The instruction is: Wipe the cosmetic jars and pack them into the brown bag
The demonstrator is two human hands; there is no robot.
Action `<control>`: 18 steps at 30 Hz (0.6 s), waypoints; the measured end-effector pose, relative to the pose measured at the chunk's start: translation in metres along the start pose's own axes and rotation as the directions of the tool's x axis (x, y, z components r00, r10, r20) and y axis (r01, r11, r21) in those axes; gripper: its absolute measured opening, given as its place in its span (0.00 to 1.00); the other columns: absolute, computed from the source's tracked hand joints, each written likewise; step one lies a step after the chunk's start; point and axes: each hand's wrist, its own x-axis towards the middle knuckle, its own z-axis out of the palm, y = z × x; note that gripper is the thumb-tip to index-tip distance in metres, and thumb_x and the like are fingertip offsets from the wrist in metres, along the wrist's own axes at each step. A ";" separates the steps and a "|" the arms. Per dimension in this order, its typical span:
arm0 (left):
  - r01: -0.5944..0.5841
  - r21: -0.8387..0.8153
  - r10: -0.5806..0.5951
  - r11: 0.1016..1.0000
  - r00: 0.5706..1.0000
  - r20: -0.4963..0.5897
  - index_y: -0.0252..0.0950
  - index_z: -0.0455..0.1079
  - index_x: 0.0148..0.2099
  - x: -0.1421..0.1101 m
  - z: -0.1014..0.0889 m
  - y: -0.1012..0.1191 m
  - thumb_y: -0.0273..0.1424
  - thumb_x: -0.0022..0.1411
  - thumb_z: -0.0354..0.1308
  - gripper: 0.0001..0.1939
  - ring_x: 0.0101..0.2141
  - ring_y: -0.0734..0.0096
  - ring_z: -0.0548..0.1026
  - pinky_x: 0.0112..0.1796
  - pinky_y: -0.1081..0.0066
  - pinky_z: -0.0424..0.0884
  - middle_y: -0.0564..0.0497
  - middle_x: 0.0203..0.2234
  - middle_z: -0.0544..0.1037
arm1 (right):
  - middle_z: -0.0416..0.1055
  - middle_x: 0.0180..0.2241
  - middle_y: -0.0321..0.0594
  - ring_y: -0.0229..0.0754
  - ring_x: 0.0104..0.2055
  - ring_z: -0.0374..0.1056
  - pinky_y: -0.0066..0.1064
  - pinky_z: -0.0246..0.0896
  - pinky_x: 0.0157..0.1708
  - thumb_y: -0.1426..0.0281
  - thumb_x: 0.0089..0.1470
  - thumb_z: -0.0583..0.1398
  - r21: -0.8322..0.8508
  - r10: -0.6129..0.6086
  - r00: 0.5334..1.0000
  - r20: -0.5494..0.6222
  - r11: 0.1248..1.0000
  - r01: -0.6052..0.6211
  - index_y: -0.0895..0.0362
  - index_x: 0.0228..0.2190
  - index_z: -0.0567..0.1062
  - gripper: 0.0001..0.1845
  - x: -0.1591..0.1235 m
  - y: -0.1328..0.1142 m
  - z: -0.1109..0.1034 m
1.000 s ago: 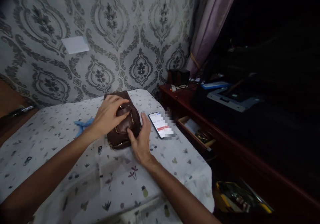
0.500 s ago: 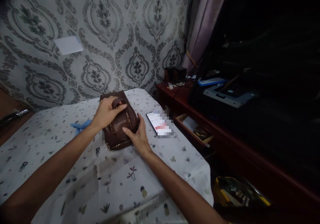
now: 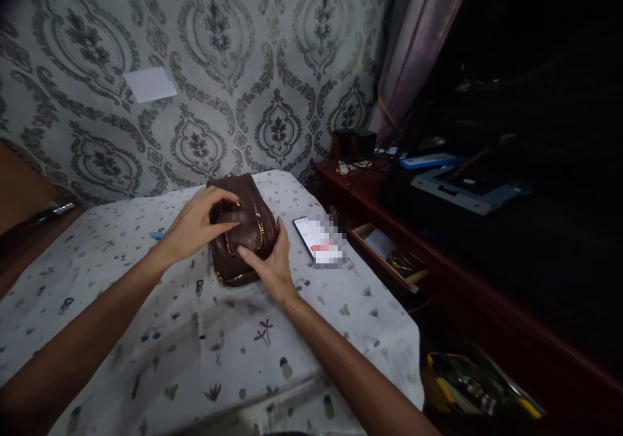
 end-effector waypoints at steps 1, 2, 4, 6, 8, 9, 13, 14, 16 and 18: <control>0.019 0.031 -0.019 0.999 1.000 -0.010 0.37 0.72 0.46 -0.005 -0.002 -0.002 0.26 0.55 0.65 0.15 0.45 0.58 0.71 0.45 0.62 0.68 0.48 0.42 0.76 | 0.56 0.66 0.54 0.53 0.67 0.57 0.50 0.57 0.64 0.51 0.54 0.66 0.016 0.060 0.998 0.003 0.998 -0.060 0.54 0.71 0.44 0.55 0.000 -0.003 0.002; 0.035 0.053 -0.034 0.998 0.999 -0.013 0.37 0.71 0.44 -0.010 -0.004 -0.005 0.25 0.54 0.65 0.14 0.44 0.58 0.71 0.44 0.63 0.68 0.49 0.41 0.75 | 0.56 0.67 0.54 0.54 0.68 0.56 0.51 0.55 0.66 0.50 0.52 0.67 0.030 0.113 0.994 0.004 0.993 -0.113 0.54 0.70 0.44 0.57 0.001 -0.007 0.004; 0.051 0.061 -0.051 0.997 0.999 -0.010 0.37 0.70 0.38 -0.017 -0.006 -0.009 0.24 0.54 0.63 0.09 0.42 0.59 0.72 0.42 0.64 0.67 0.50 0.37 0.75 | 0.55 0.67 0.54 0.56 0.69 0.54 0.54 0.51 0.67 0.48 0.48 0.68 0.053 0.198 0.980 0.003 0.979 -0.198 0.54 0.69 0.46 0.59 0.003 -0.014 0.005; 0.066 0.020 -0.066 0.998 0.998 0.000 0.37 0.70 0.34 -0.019 -0.008 -0.013 0.24 0.57 0.60 0.04 0.40 0.61 0.72 0.40 0.65 0.67 0.51 0.34 0.75 | 0.55 0.67 0.54 0.57 0.69 0.53 0.56 0.47 0.69 0.47 0.44 0.69 0.073 0.258 0.966 0.004 0.963 -0.258 0.54 0.69 0.48 0.61 0.006 -0.021 0.005; 0.101 -0.051 -0.100 0.994 0.995 0.006 0.37 0.70 0.33 -0.018 -0.009 -0.015 0.24 0.59 0.58 0.03 0.37 0.63 0.73 0.38 0.67 0.66 0.51 0.32 0.75 | 0.54 0.67 0.54 0.59 0.70 0.52 0.58 0.45 0.69 0.47 0.42 0.70 0.086 0.295 0.955 0.010 0.952 -0.295 0.54 0.68 0.49 0.62 0.008 -0.026 0.004; 0.120 -0.079 -0.120 0.990 0.993 0.006 0.36 0.70 0.33 -0.018 -0.009 -0.016 0.25 0.60 0.57 0.04 0.36 0.64 0.73 0.37 0.67 0.66 0.51 0.32 0.75 | 0.54 0.67 0.54 0.60 0.70 0.51 0.59 0.45 0.69 0.46 0.42 0.70 0.090 0.304 0.953 0.014 0.949 -0.304 0.54 0.68 0.49 0.62 0.009 -0.028 0.004; 0.112 -0.058 -0.114 0.992 0.993 -0.039 0.37 0.69 0.31 -0.015 -0.008 -0.014 0.25 0.59 0.57 0.05 0.36 0.64 0.72 0.37 0.66 0.65 0.52 0.29 0.74 | 0.53 0.67 0.54 0.60 0.70 0.50 0.60 0.43 0.69 0.47 0.43 0.70 0.093 0.297 0.955 0.026 0.950 -0.298 0.53 0.68 0.48 0.61 0.011 -0.031 0.003; 0.095 -0.035 -0.097 0.995 0.994 -0.053 0.37 0.68 0.30 -0.015 -0.007 -0.013 0.24 0.59 0.57 0.05 0.36 0.63 0.71 0.38 0.66 0.64 0.52 0.29 0.73 | 0.53 0.67 0.53 0.59 0.70 0.50 0.60 0.43 0.69 0.47 0.44 0.69 0.094 0.291 0.956 0.029 0.952 -0.292 0.53 0.68 0.47 0.60 0.011 -0.031 0.003; 0.068 0.001 -0.067 0.998 0.996 -0.064 0.37 0.67 0.29 -0.016 -0.006 -0.009 0.22 0.59 0.57 0.07 0.36 0.63 0.70 0.38 0.65 0.64 0.52 0.28 0.72 | 0.53 0.67 0.53 0.60 0.70 0.50 0.61 0.43 0.69 0.48 0.44 0.70 0.092 0.287 0.957 0.036 0.953 -0.289 0.52 0.68 0.47 0.60 0.011 -0.030 0.003; 0.055 0.033 -0.053 0.998 0.997 -0.060 0.37 0.66 0.29 -0.019 -0.005 -0.004 0.22 0.60 0.56 0.08 0.37 0.63 0.70 0.38 0.65 0.64 0.51 0.28 0.72 | 0.52 0.68 0.54 0.60 0.70 0.50 0.61 0.43 0.69 0.48 0.43 0.70 0.092 0.292 0.955 0.045 0.951 -0.295 0.52 0.68 0.46 0.61 0.011 -0.029 0.003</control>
